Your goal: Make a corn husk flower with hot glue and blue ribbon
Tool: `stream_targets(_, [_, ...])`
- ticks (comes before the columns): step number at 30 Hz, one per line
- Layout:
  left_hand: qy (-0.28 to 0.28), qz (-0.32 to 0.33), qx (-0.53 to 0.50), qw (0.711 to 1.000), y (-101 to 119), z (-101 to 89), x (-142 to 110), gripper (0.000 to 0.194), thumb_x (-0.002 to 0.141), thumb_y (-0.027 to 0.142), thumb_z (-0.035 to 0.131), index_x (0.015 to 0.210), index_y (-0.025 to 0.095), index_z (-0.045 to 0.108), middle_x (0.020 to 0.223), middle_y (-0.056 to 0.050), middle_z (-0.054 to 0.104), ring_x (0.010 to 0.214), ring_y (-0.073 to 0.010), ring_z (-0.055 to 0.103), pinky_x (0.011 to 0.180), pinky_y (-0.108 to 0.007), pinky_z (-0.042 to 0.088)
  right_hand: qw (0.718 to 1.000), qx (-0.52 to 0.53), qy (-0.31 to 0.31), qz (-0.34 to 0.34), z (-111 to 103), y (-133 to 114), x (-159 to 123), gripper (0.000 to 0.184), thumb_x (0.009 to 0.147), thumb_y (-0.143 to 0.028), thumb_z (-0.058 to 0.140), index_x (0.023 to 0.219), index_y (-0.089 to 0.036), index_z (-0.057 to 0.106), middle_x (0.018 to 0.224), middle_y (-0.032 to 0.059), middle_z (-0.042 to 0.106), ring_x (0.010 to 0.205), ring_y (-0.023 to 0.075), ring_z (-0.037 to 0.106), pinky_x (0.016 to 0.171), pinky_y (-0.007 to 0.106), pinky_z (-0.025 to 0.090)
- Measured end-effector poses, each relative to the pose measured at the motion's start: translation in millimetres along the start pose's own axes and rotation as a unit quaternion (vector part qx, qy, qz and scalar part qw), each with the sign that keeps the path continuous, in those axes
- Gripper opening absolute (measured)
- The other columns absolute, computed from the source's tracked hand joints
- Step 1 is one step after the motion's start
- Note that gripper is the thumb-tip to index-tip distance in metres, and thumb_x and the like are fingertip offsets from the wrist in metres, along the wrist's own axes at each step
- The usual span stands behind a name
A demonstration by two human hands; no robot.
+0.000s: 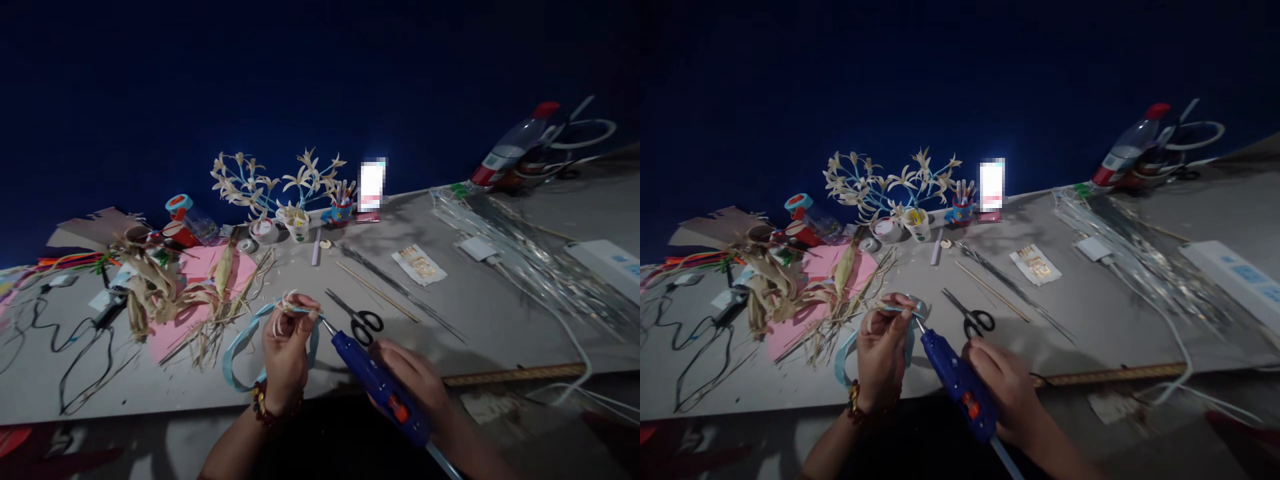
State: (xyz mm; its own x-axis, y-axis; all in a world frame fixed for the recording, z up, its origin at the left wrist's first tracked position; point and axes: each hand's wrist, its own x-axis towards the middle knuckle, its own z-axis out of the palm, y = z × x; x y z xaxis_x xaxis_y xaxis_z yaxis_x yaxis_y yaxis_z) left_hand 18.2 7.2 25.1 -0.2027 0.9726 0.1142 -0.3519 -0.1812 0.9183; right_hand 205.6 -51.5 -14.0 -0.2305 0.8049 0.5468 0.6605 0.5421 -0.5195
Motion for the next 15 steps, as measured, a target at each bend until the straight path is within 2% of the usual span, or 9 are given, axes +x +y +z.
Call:
stream_targets(5, [0.004, -0.001, 0.006, 1.0, 0, 0.3, 0, 0.005, 0.08, 0.019, 0.077, 0.085, 0.02, 0.075, 0.089, -0.003, 0.067, 0.086, -0.0133, 0.06, 0.08, -0.022, 0.05, 0.999, -0.006, 0.019, -0.029, 1, 2, -1, 0.017, 0.087, -0.022, 0.049, 0.099, -0.019, 0.06, 0.092, 0.0111, 0.072, 0.075, 0.0238, 0.07, 0.066, 0.031, 0.058])
stream_targets(10, [0.003, 0.003, 0.014, 1.0, -1, -0.8, 0, 0.006, 0.081, 0.018, 0.076, 0.086, 0.02, 0.074, 0.091, -0.002, 0.067, 0.087, -0.0129, 0.06, 0.081, -0.022, 0.05, 0.999, 0.014, 0.014, -0.038, -6, -6, 12, 0.013, 0.087, -0.017, 0.045, 0.087, -0.022, 0.057, 0.078, 0.0067, 0.067, 0.065, 0.0205, 0.066, 0.058, 0.028, 0.055])
stream_targets(15, [-0.002, -0.004, 0.013, 1.0, 1, -0.1, -1, 0.004, 0.081, 0.019, 0.076, 0.085, 0.02, 0.074, 0.09, -0.002, 0.067, 0.086, -0.0123, 0.061, 0.08, -0.021, 0.05, 0.999, 0.017, 0.011, -0.03, -6, -6, 13, 0.011, 0.086, -0.017, 0.046, 0.088, -0.021, 0.056, 0.079, 0.0071, 0.068, 0.067, 0.0212, 0.068, 0.059, 0.029, 0.056])
